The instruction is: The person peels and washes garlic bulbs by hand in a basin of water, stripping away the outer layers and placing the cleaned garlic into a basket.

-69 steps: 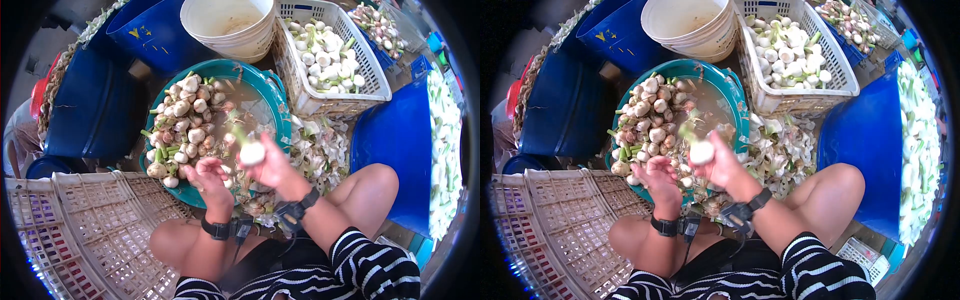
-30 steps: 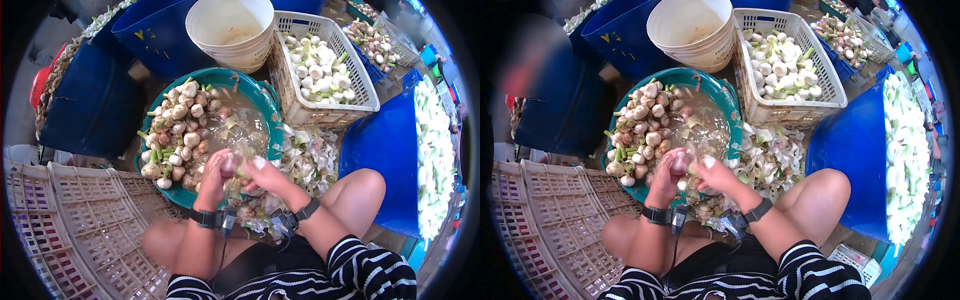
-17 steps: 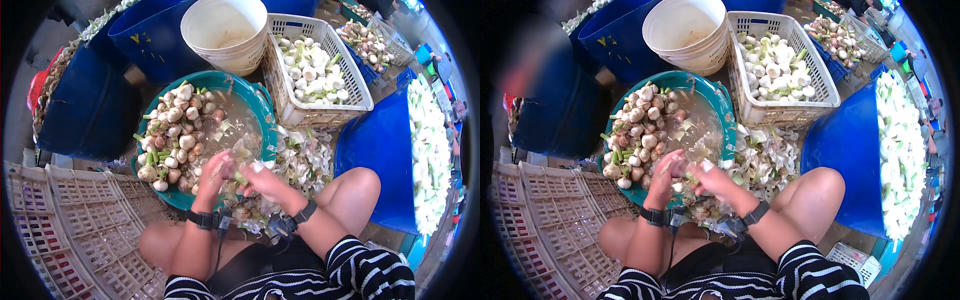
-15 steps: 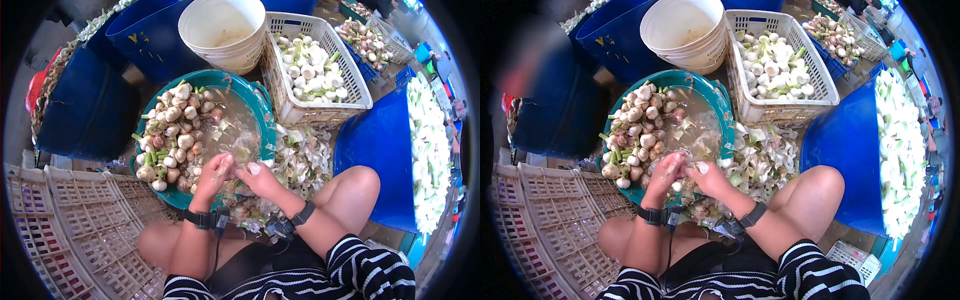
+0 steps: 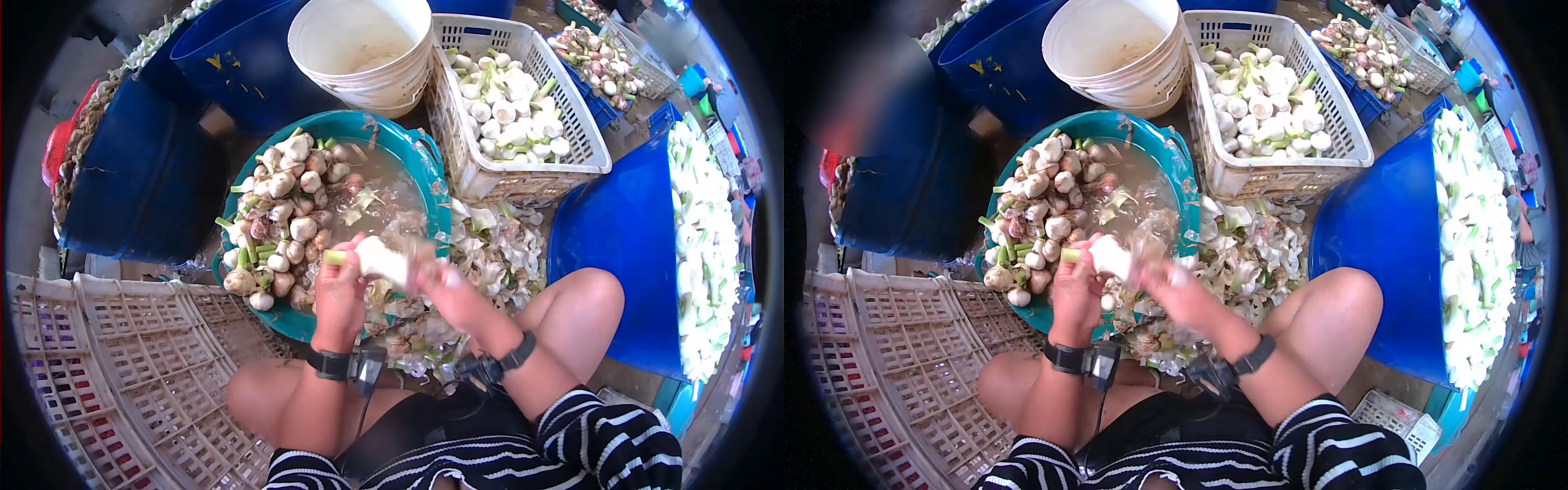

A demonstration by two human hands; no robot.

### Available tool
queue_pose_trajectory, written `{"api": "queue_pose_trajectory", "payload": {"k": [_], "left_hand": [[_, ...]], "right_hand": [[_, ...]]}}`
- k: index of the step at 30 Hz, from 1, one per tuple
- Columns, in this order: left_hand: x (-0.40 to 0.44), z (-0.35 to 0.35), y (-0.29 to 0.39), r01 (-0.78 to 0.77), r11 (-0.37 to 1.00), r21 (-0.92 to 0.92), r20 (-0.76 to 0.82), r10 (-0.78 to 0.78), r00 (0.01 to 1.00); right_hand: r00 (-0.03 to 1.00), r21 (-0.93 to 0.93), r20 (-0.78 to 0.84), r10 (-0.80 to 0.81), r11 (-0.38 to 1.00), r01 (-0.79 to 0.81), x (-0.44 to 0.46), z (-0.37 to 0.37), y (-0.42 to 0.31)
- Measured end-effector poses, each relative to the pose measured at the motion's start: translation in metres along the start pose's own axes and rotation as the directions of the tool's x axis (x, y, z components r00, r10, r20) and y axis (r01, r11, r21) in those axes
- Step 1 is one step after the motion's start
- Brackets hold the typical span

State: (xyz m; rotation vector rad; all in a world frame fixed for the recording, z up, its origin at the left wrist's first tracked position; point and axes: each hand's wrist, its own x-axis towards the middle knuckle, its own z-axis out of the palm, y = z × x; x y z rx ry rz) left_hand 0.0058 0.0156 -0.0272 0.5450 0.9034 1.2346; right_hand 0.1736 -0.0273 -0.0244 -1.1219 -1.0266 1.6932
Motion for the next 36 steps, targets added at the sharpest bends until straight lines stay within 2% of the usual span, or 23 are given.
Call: {"api": "queue_pose_trajectory", "payload": {"k": [3,5,7,9,10,11,12,15,18,19,20,21,23,25,27,28,29,30,31,32,33,35,36], "left_hand": [[0.001,0.004,0.018,0.230,0.936,-0.267,-0.264,-0.300,0.917],[0.000,-0.014,0.016,0.270,0.921,-0.281,-0.220,-0.336,0.916],[0.002,-0.029,0.015,0.322,0.903,-0.284,-0.159,-0.376,0.913],[0.001,-0.038,0.016,0.320,0.853,-0.412,-0.121,-0.400,0.909],[0.001,-0.037,0.022,0.325,0.856,-0.402,-0.159,-0.415,0.896],[0.001,-0.031,0.024,0.321,0.857,-0.404,-0.157,-0.411,0.898],[0.002,-0.024,0.024,0.268,0.916,-0.299,-0.235,-0.343,0.909],[-0.006,0.004,0.021,0.172,0.973,0.155,-0.273,-0.126,0.954],[-0.007,0.000,0.007,0.097,0.965,0.242,-0.049,-0.088,0.995],[-0.009,0.003,0.011,0.099,0.964,0.246,-0.051,-0.089,0.995],[-0.009,0.005,0.017,0.040,0.966,0.256,-0.128,-0.008,0.992],[-0.008,0.005,0.024,-0.017,0.963,0.269,-0.205,0.075,0.976],[-0.007,-0.007,0.038,-0.035,0.990,0.137,-0.303,0.076,0.950],[-0.005,-0.009,0.042,-0.056,0.998,0.021,-0.353,0.060,0.934],[0.001,-0.011,0.036,-0.051,0.998,0.029,-0.350,0.057,0.935],[0.003,-0.012,0.032,-0.048,0.998,0.036,-0.362,0.057,0.930],[0.005,-0.012,0.029,-0.045,0.998,0.035,-0.365,0.055,0.930],[0.007,-0.011,0.026,-0.032,0.999,0.033,-0.390,0.042,0.920],[0.010,-0.010,0.025,-0.025,0.999,0.031,-0.414,0.036,0.910],[0.011,-0.008,0.025,0.001,0.996,0.090,-0.448,0.040,0.893],[0.012,-0.008,0.024,-0.002,0.995,0.099,-0.451,0.047,0.891],[0.012,-0.017,0.016,-0.010,0.937,0.350,-0.437,0.172,0.883],[0.018,-0.030,0.005,0.005,0.905,0.425,-0.431,0.197,0.881]], "right_hand": [[0.982,-0.032,0.098,-0.162,0.986,0.166,-0.034,-0.006,-0.017],[0.957,-0.151,-0.122,-0.263,0.958,0.244,-0.044,-0.041,-0.015],[0.796,0.326,-0.388,-0.466,0.738,0.591,-0.035,-0.063,-0.015],[0.781,0.427,-0.592,-0.200,0.744,0.514,-0.039,-0.051,-0.069],[0.813,0.062,-0.451,-0.368,0.896,0.440,-0.033,-0.077,-0.053],[0.904,-0.590,-0.263,-0.337,0.798,0.126,-0.027,-0.098,-0.037],[0.903,-0.590,-0.263,-0.340,0.797,0.129,-0.021,-0.093,-0.027],[0.946,-0.292,-0.307,-0.101,0.956,0.007,-0.002,-0.031,0.004],[0.956,-0.070,-0.282,0.078,0.992,-0.101,0.019,-0.006,0.036],[0.951,0.457,-0.120,0.286,0.866,-0.203,0.033,-0.009,0.046],[0.919,0.828,0.129,0.373,0.469,-0.306,0.047,-0.007,0.037],[0.959,0.898,-0.035,0.281,0.429,-0.093,0.056,-0.013,0.025],[0.982,0.957,-0.147,-0.118,0.233,0.172,0.055,-0.035,-0.033],[0.955,0.890,-0.272,-0.120,0.347,0.297,0.074,-0.035,-0.046],[0.996,0.868,-0.064,0.060,0.496,0.026,0.117,-0.027,0.014],[0.925,0.747,-0.085,0.370,0.638,-0.187,0.138,-0.011,0.060],[0.830,0.443,-0.202,0.520,0.804,-0.397,0.138,0.019,0.073],[0.922,-0.015,-0.201,0.332,0.940,-0.342,0.166,0.028,0.160],[0.959,-0.612,-0.240,0.149,0.743,-0.269,0.173,0.043,0.208],[0.961,-0.612,-0.233,0.146,0.747,-0.262,0.180,0.040,0.247],[0.972,-0.591,-0.154,0.177,0.772,-0.234,0.170,0.053,0.226],[0.974,-0.563,-0.060,0.218,0.798,-0.213,0.147,0.074,0.184],[0.993,-0.560,-0.071,0.089,0.820,-0.114,0.138,0.075,0.155]]}}
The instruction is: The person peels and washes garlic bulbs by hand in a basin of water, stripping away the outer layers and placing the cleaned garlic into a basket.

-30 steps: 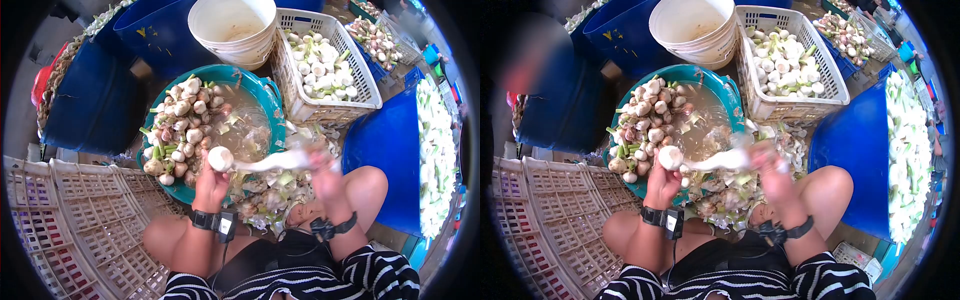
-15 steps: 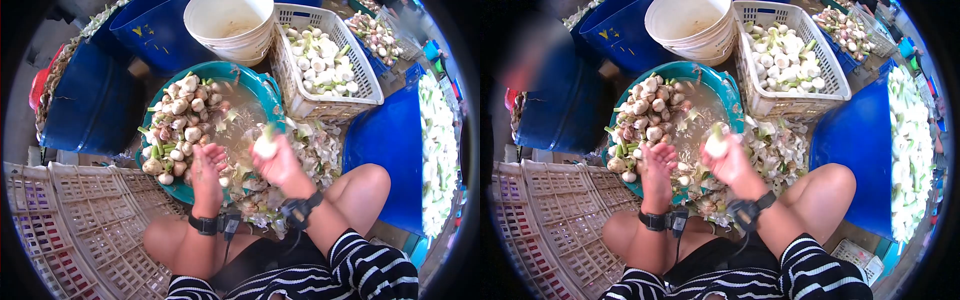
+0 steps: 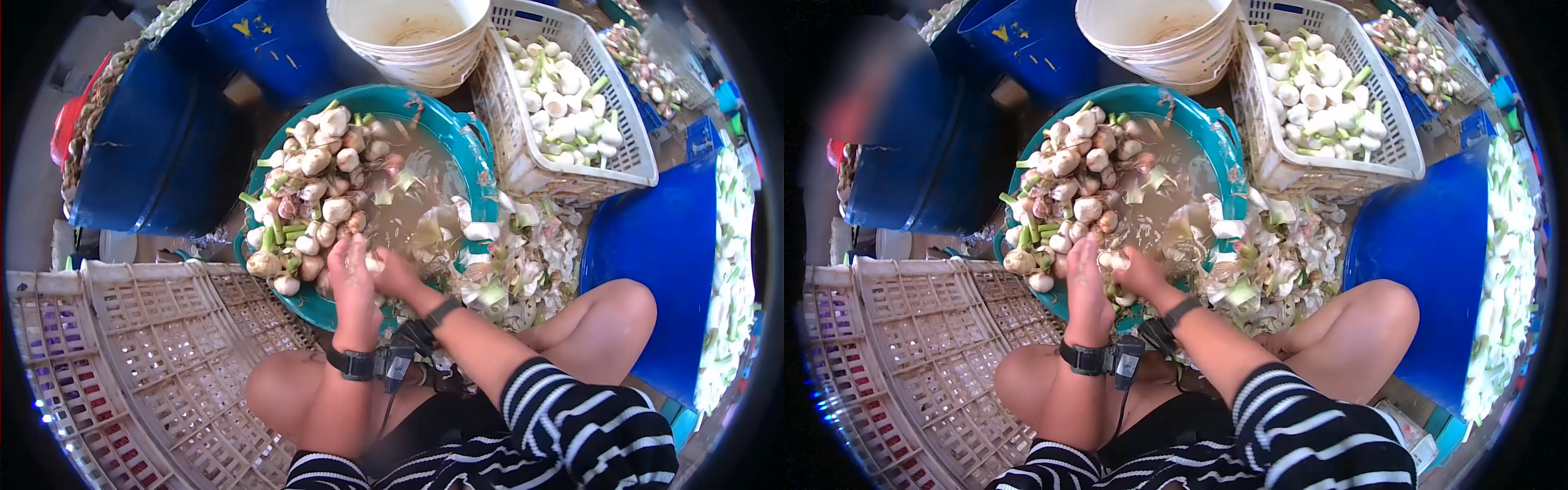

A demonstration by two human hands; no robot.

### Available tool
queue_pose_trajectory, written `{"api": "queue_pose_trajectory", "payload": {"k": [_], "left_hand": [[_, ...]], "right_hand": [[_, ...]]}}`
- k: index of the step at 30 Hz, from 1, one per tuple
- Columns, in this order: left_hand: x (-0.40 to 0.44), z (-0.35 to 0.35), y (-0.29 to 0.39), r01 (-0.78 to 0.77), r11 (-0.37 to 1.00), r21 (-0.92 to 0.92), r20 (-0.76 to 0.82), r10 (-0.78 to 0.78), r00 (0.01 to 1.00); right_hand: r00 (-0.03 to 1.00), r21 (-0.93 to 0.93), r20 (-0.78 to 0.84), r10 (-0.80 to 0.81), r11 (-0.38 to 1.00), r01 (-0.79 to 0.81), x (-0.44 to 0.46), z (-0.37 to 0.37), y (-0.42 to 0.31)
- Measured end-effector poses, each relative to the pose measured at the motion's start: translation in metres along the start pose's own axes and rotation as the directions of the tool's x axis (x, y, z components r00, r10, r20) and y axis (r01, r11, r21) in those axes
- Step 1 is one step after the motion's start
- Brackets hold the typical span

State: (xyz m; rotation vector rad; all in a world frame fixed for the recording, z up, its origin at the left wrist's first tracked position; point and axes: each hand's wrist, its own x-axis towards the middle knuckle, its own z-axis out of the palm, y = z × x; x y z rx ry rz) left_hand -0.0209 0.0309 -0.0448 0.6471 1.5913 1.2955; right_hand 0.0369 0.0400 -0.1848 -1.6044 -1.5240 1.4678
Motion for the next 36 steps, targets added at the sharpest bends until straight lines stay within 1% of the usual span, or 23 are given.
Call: {"api": "queue_pose_trajectory", "payload": {"k": [2,3,5,7,8,15,16,17,18,19,21,22,23,25,26,27,28,29,30,31,33,35,36], "left_hand": [[0.008,-0.003,-0.023,-0.017,0.993,0.120,0.052,0.011,0.999],[0.008,-0.002,-0.032,-0.041,0.985,0.166,0.101,0.025,0.995],[0.004,0.003,-0.022,-0.003,0.997,0.080,0.149,-0.009,0.989],[-0.004,0.016,0.002,0.011,0.999,-0.045,0.154,-0.004,0.988],[-0.009,0.016,0.013,0.042,0.998,-0.049,0.216,-0.031,0.976],[-0.016,0.016,0.002,0.238,0.970,-0.040,0.321,-0.213,0.923],[-0.017,0.017,0.000,0.235,0.971,-0.041,0.324,-0.210,0.922],[-0.017,0.019,-0.001,0.297,0.950,-0.096,0.333,-0.250,0.909],[-0.017,0.020,0.000,0.356,0.922,-0.150,0.345,-0.289,0.893],[-0.016,0.019,0.004,0.351,0.924,-0.151,0.347,-0.284,0.894],[-0.014,0.013,0.014,0.002,0.997,0.081,0.493,-0.042,0.869],[-0.014,0.012,0.016,0.003,0.997,0.078,0.498,-0.042,0.866],[-0.014,0.011,0.017,-0.080,0.979,0.186,0.566,-0.041,0.824],[-0.016,0.011,0.020,-0.268,0.891,0.367,0.688,-0.066,0.723],[-0.024,0.014,0.022,-0.326,0.907,0.269,0.749,0.016,0.663],[-0.032,0.017,0.025,-0.326,0.907,0.267,0.752,0.015,0.659],[-0.038,0.019,0.027,-0.568,0.784,0.250,0.769,0.195,0.608],[-0.041,0.020,0.028,-0.768,0.599,0.227,0.781,0.359,0.510],[-0.036,0.017,0.023,-0.838,0.507,0.202,0.831,0.365,0.421],[-0.037,0.017,0.024,-0.839,0.505,0.201,0.830,0.367,0.419],[-0.042,0.018,0.024,-0.952,0.064,0.298,0.841,0.455,0.294],[-0.044,0.021,0.015,-0.955,0.170,0.244,0.833,0.467,0.296],[-0.045,0.022,0.014,-0.817,0.532,0.225,0.715,0.479,0.509]], "right_hand": [[0.992,-0.006,-0.079,-0.098,0.995,0.098,-0.026,-0.036,-0.043],[0.975,-0.122,-0.120,-0.189,0.977,0.174,-0.042,-0.056,-0.066],[0.946,-0.250,-0.159,-0.282,0.939,0.237,-0.066,-0.086,-0.091],[0.943,-0.038,-0.126,-0.309,0.951,0.307,-0.078,-0.106,-0.102],[0.925,-0.284,-0.129,-0.356,0.907,0.309,-0.080,-0.108,-0.097],[0.853,-0.552,-0.123,-0.506,0.750,0.365,-0.093,-0.105,-0.074],[0.952,-0.116,-0.179,-0.249,0.966,0.231,-0.085,-0.107,-0.073],[0.994,0.342,-0.104,0.016,0.939,0.021,-0.081,-0.108,-0.073],[0.987,0.663,-0.001,0.159,0.739,-0.118,-0.081,-0.107,-0.072],[0.988,0.663,-0.004,0.154,0.740,-0.113,-0.086,-0.110,-0.078],[0.996,0.476,-0.032,0.084,0.878,-0.059,-0.099,-0.119,-0.086],[0.962,0.153,-0.168,-0.216,0.958,0.242,-0.100,-0.119,-0.077],[0.962,0.150,-0.173,-0.212,0.959,0.239,-0.098,-0.119,-0.069],[0.822,0.042,-0.385,-0.419,0.882,0.469,-0.098,-0.122,-0.062],[0.959,0.218,-0.271,-0.084,0.965,0.146,-0.100,-0.128,-0.067],[0.958,0.218,-0.276,-0.081,0.965,0.144,-0.096,-0.133,-0.064],[0.980,0.524,-0.126,0.155,0.849,-0.067,-0.091,-0.139,-0.062],[0.942,0.740,0.090,0.324,0.611,-0.281,-0.088,-0.146,-0.061],[0.954,0.689,0.098,0.283,0.673,-0.270,-0.090,-0.152,-0.059],[0.955,0.689,0.097,0.281,0.674,-0.268,-0.091,-0.152,-0.064],[0.967,0.689,-0.002,0.255,0.701,-0.184,-0.095,-0.148,-0.068],[0.978,0.680,-0.023,0.206,0.721,-0.136,-0.096,-0.147,-0.068],[0.988,0.831,0.008,0.152,0.548,-0.091,-0.103,-0.147,-0.068]]}}
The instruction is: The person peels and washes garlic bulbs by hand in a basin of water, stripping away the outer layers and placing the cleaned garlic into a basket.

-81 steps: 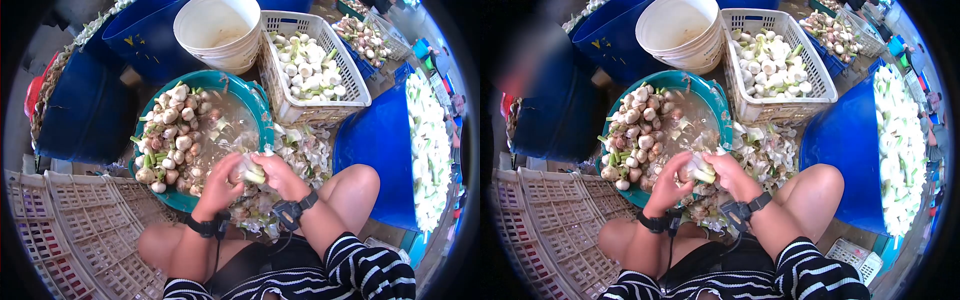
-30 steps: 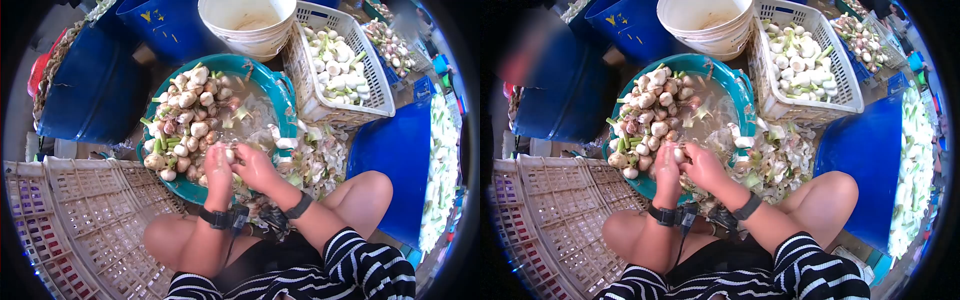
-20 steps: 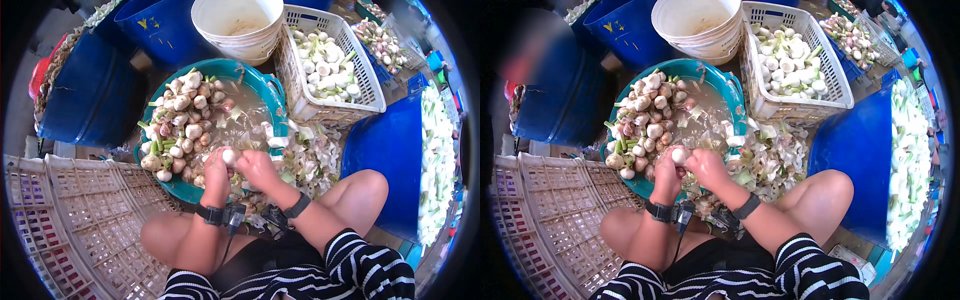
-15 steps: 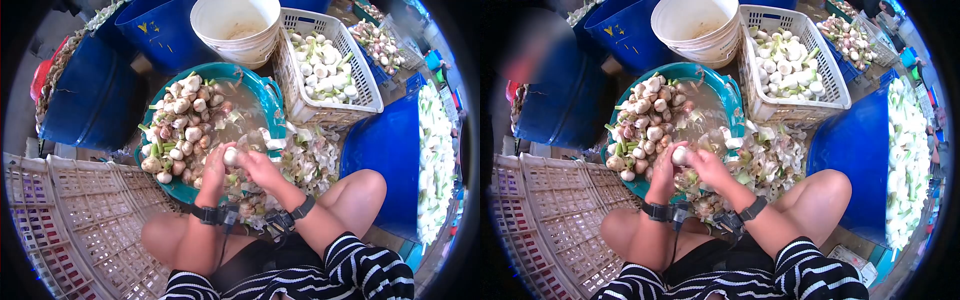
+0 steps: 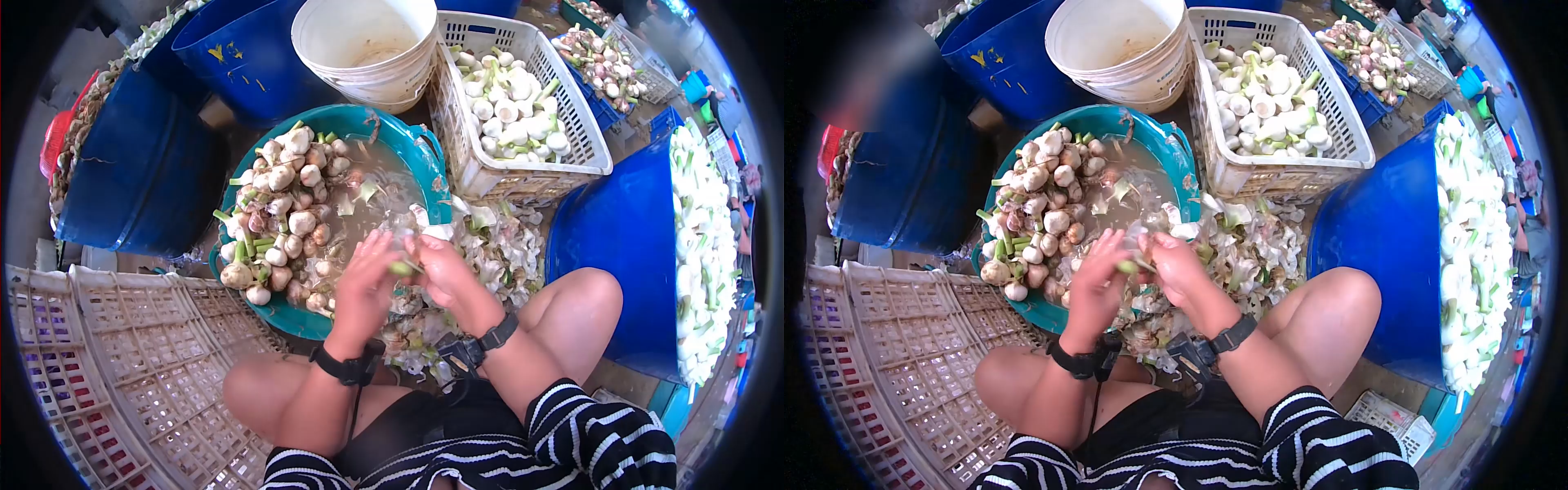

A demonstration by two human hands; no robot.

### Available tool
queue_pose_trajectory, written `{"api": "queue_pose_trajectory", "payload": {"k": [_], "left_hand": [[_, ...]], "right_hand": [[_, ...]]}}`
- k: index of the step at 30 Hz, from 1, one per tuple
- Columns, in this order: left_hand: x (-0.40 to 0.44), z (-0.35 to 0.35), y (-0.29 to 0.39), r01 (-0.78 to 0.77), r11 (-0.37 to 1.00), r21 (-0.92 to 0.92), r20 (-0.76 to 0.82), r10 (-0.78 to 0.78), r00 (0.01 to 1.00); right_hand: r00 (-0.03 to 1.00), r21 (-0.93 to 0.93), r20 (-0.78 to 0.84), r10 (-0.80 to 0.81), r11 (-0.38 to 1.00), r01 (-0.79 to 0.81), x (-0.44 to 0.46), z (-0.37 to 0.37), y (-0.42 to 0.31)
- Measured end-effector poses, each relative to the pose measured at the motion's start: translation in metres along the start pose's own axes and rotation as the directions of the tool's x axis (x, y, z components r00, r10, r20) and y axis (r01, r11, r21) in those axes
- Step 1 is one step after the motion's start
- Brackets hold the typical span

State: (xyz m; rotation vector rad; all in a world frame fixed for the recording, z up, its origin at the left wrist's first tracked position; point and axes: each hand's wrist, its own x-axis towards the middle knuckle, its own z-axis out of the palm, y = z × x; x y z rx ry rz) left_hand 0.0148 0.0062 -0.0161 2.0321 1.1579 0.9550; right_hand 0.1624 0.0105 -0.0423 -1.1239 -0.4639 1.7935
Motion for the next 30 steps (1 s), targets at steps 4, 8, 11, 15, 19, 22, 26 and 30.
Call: {"api": "queue_pose_trajectory", "payload": {"k": [4,8,11,15,19,22,26,30], "left_hand": [[0.005,-0.015,-0.016,0.194,0.106,-0.975,0.062,-0.712,0.700],[0.006,-0.028,-0.017,0.178,-0.041,-0.983,0.135,-0.821,0.555],[0.004,-0.028,-0.019,0.221,-0.118,-0.968,0.216,-0.840,0.498],[0.005,-0.022,-0.013,0.331,0.181,-0.926,0.007,-0.870,0.493],[0.002,-0.011,-0.012,0.255,0.683,-0.685,-0.382,-0.634,0.672],[0.006,-0.009,-0.008,0.180,0.897,-0.403,-0.531,-0.390,0.752],[0.003,-0.007,-0.006,0.096,0.981,-0.168,-0.567,-0.176,0.805],[0.000,-0.005,-0.008,0.181,0.686,-0.705,-0.404,-0.598,0.692]], "right_hand": [[0.985,0.177,0.052,-0.168,0.972,0.156,-0.030,-0.003,0.012],[0.910,0.180,0.024,-0.414,0.897,0.404,-0.051,-0.031,-0.018],[0.868,-0.429,0.050,-0.494,0.774,0.466,-0.047,-0.046,-0.046],[0.776,-0.909,0.370,-0.510,-0.373,0.188,-0.031,-0.043,-0.012],[0.763,-0.846,0.212,-0.611,0.277,0.456,-0.033,0.036,-0.012],[0.844,-0.778,0.181,-0.506,0.452,0.437,-0.029,0.052,-0.023],[0.894,-0.811,0.172,-0.414,0.456,0.368,-0.025,0.052,-0.028],[0.913,-0.912,0.187,-0.363,0.281,0.299,-0.011,0.028,-0.007]]}}
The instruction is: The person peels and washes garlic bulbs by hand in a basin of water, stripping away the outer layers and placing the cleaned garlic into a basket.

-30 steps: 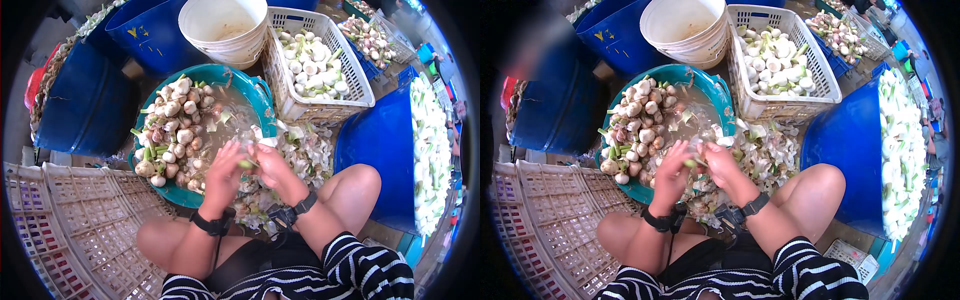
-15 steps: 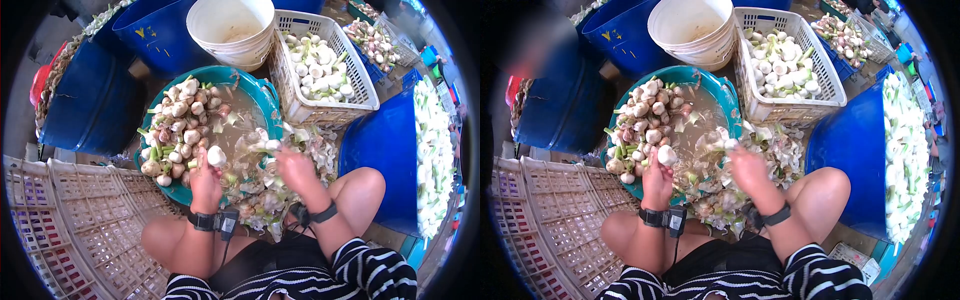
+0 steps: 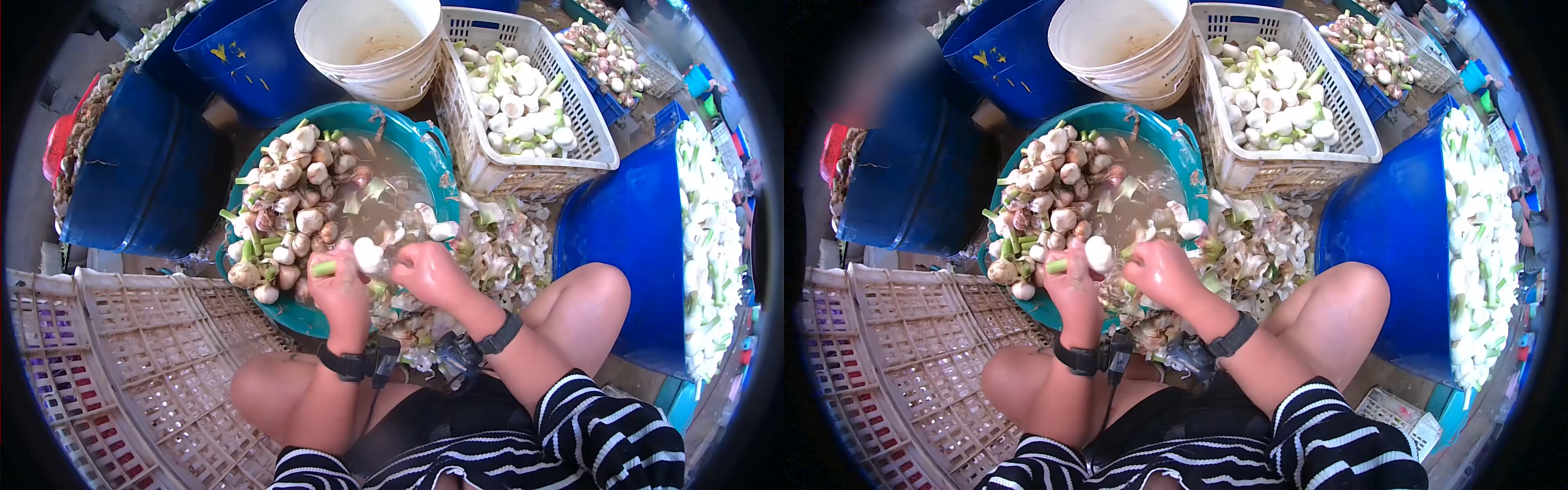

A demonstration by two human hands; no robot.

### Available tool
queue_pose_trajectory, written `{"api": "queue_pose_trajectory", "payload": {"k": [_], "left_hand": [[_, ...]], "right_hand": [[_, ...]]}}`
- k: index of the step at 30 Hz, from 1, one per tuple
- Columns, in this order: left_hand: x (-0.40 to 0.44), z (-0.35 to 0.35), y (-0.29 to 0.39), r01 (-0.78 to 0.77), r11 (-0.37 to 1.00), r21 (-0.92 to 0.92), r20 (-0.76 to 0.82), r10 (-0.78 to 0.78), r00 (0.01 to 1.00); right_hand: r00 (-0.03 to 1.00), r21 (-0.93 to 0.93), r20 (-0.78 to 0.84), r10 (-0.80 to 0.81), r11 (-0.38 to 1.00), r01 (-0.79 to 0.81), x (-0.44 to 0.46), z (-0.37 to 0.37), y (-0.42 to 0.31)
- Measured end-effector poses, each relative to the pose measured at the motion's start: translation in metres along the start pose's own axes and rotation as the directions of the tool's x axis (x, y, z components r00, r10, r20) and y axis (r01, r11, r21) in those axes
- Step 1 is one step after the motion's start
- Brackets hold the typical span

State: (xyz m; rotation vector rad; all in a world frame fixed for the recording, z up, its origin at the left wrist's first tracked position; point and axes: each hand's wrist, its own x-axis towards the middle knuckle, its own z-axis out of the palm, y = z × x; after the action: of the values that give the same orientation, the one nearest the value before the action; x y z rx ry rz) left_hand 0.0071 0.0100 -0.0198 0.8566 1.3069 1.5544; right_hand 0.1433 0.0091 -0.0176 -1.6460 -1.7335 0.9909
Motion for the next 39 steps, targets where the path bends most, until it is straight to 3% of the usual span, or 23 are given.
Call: {"api": "queue_pose_trajectory", "payload": {"k": [1,3,4,5,6,8,9,11,13,16,18,19,21,23,25,26,29,32,33,35,37,38,39], "left_hand": [[0.002,0.000,0.006,-0.003,1.000,0.003,0.002,0.003,1.000],[0.009,0.003,0.021,0.280,0.950,-0.140,-0.180,-0.302,0.936],[0.010,0.001,0.020,0.273,0.951,-0.142,-0.181,-0.296,0.938],[0.008,-0.001,0.017,0.274,0.951,-0.141,-0.187,-0.297,0.936],[0.007,-0.003,0.012,0.183,0.982,-0.035,-0.166,-0.187,0.968],[0.003,0.000,0.006,-0.015,0.996,0.087,-0.072,0.021,0.997],[0.003,0.001,0.003,-0.014,0.996,0.085,-0.059,0.019,0.998],[0.006,0.002,-0.001,-0.407,0.862,0.300,0.076,0.404,0.912],[0.004,0.005,0.002,-0.475,0.829,0.297,0.069,0.477,0.876],[-0.002,0.003,0.006,-0.200,0.963,0.181,0.046,0.195,0.980],[-0.001,0.000,0.004,0.320,0.943,-0.094,-0.126,-0.330,0.936],[0.003,-0.002,0.005,0.315,0.944,-0.096,-0.129,-0.325,0.937],[0.014,-0.008,0.010,0.347,0.918,-0.189,-0.136,-0.375,0.917],[0.012,-0.013,0.009,0.375,0.899,-0.228,-0.141,-0.411,0.901],[0.006,-0.008,0.005,0.377,0.910,0.175,-0.005,-0.382,0.924],[0.001,-0.004,0.007,0.259,0.938,0.232,0.059,-0.279,0.958],[0.011,-0.011,0.010,0.187,0.979,-0.077,-0.071,-0.192,0.979],[0.023,-0.024,0.047,0.188,0.934,-0.303,-0.227,-0.262,0.938],[0.026,-0.027,0.053,0.183,0.922,-0.342,-0.270,-0.283,0.921],[0.029,-0.030,0.056,0.191,0.908,-0.373,-0.280,-0.307,0.910],[0.033,-0.030,0.055,0.195,0.891,-0.411,-0.290,-0.330,0.898],[0.034,-0.030,0.050,0.208,0.884,-0.418,-0.259,-0.335,0.906],[0.034,-0.029,0.046,0.224,0.879,-0.420,-0.227,-0.341,0.912]], "right_hand": [[1.000,0.004,-0.002,-0.002,1.000,0.002,-0.003,0.008,0.021],[0.993,-0.525,0.070,-0.094,0.843,0.117,-0.012,0.020,0.061],[0.909,-0.772,-0.082,-0.409,0.602,0.201,-0.020,0.015,0.054],[0.909,-0.770,-0.078,-0.409,0.604,0.206,-0.021,0.009,0.040],[0.929,-0.498,-0.123,-0.349,0.831,0.246,-0.020,0.003,0.024],[0.965,0.110,-0.198,-0.170,0.975,0.194,-0.014,-0.002,-0.005],[0.964,0.108,-0.208,-0.163,0.976,0.188,-0.010,-0.009,-0.015],[0.998,0.233,0.031,-0.056,0.971,0.047,-0.001,-0.020,-0.029],[0.998,0.247,-0.036,-0.053,0.967,0.061,0.003,-0.017,-0.028],[1.000,0.219,-0.023,0.011,0.976,-0.005,0.002,-0.011,-0.015],[0.982,0.060,-0.098,0.159,0.986,-0.154,0.005,0.000,0.021],[0.983,0.060,-0.097,0.154,0.987,-0.149,0.005,0.005,0.043],[0.902,0.521,0.121,0.415,0.746,-0.413,0.002,0.013,0.075],[0.901,0.597,0.167,0.401,0.686,-0.416,-0.008,0.014,0.040],[0.865,0.873,0.342,0.366,0.216,-0.437,-0.005,0.020,0.016],[0.866,0.872,0.341,0.366,0.221,-0.437,0.003,0.028,0.023],[0.772,0.784,0.601,0.208,-0.345,-0.517,0.051,0.039,0.041],[0.958,0.901,0.177,-0.227,-0.355,-0.250,0.103,-0.039,-0.030],[0.995,0.971,0.066,-0.072,-0.227,-0.081,0.113,-0.045,-0.040],[0.956,0.955,0.286,-0.072,0.105,-0.278,0.132,-0.001,-0.023],[0.734,0.558,0.622,0.272,0.503,-0.660,0.126,0.104,0.034],[0.755,0.244,0.614,0.231,0.854,-0.459,0.104,0.146,0.063],[0.843,-0.249,0.536,0.045,0.963,0.107,0.079,0.192,0.081]]}}
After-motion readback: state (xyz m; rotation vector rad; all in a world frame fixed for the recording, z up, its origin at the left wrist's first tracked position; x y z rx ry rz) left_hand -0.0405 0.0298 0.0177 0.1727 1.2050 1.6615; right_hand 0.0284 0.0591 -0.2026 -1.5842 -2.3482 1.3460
